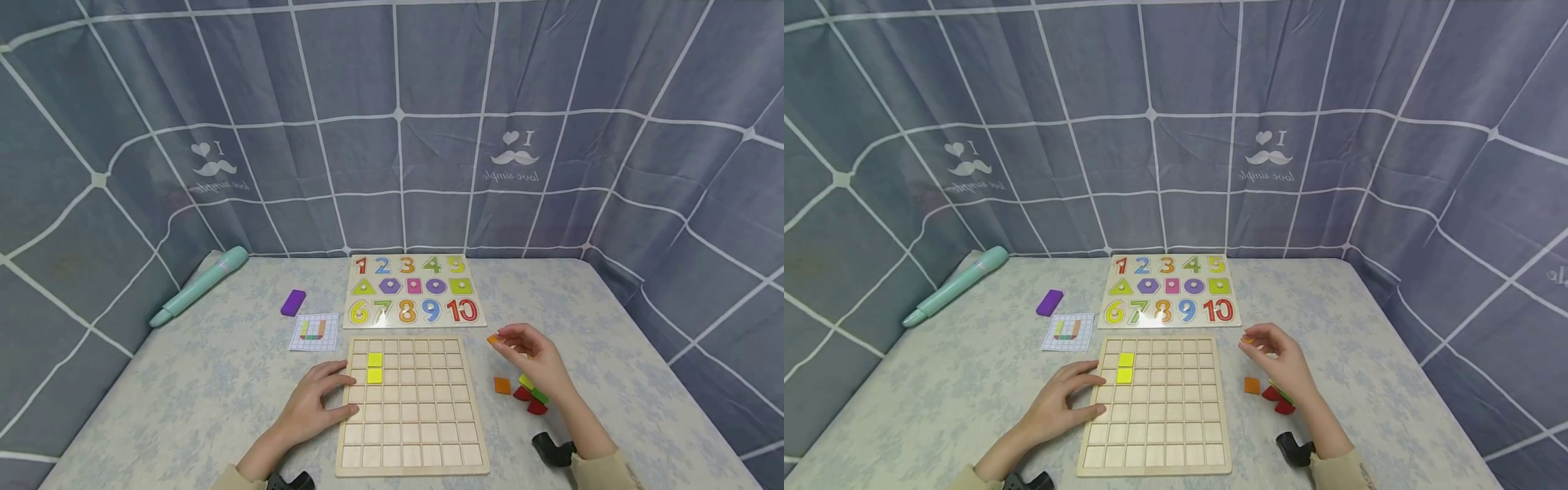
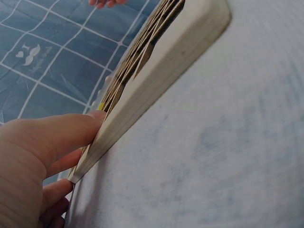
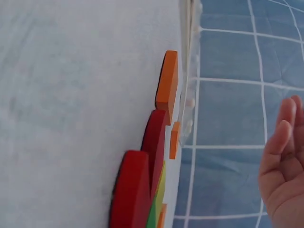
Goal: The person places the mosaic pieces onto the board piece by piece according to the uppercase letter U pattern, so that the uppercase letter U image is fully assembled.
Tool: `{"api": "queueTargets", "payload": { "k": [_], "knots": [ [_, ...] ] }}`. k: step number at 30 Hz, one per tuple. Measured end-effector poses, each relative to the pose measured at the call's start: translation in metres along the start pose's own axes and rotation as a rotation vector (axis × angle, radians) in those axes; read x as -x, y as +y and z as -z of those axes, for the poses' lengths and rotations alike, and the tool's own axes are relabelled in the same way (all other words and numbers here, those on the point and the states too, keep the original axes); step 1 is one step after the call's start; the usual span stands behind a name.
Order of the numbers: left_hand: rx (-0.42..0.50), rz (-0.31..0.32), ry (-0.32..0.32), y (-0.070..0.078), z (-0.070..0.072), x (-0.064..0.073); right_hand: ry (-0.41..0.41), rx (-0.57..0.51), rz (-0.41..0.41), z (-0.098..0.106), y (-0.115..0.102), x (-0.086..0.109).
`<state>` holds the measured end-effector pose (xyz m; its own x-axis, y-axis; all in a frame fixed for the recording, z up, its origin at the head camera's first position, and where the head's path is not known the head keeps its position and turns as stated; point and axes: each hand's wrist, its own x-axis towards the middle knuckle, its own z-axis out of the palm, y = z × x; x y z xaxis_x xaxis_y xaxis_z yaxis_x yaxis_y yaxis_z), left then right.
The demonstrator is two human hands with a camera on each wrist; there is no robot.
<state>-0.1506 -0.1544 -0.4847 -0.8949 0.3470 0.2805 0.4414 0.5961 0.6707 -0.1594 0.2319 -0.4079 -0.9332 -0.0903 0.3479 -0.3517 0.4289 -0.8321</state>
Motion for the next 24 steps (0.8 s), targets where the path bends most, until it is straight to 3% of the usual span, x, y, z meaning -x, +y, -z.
{"api": "queueTargets", "payload": {
  "k": [6,13,20,24],
  "knots": [
    [0.002,0.003,0.0,0.0,0.0,0.0,-0.041,0.066,-0.025,0.005,-0.003,0.003],
    [0.008,0.009,-0.003,0.001,0.001,0.0,-0.102,0.098,-0.047,0.009,0.021,0.003],
    [0.011,0.012,-0.001,0.002,0.001,0.0,-0.125,0.154,-0.183,0.015,0.052,0.005],
    [0.011,0.011,-0.001,0.002,0.001,0.0,-0.134,0.197,-0.217,0.019,0.061,0.005]
  ]
}}
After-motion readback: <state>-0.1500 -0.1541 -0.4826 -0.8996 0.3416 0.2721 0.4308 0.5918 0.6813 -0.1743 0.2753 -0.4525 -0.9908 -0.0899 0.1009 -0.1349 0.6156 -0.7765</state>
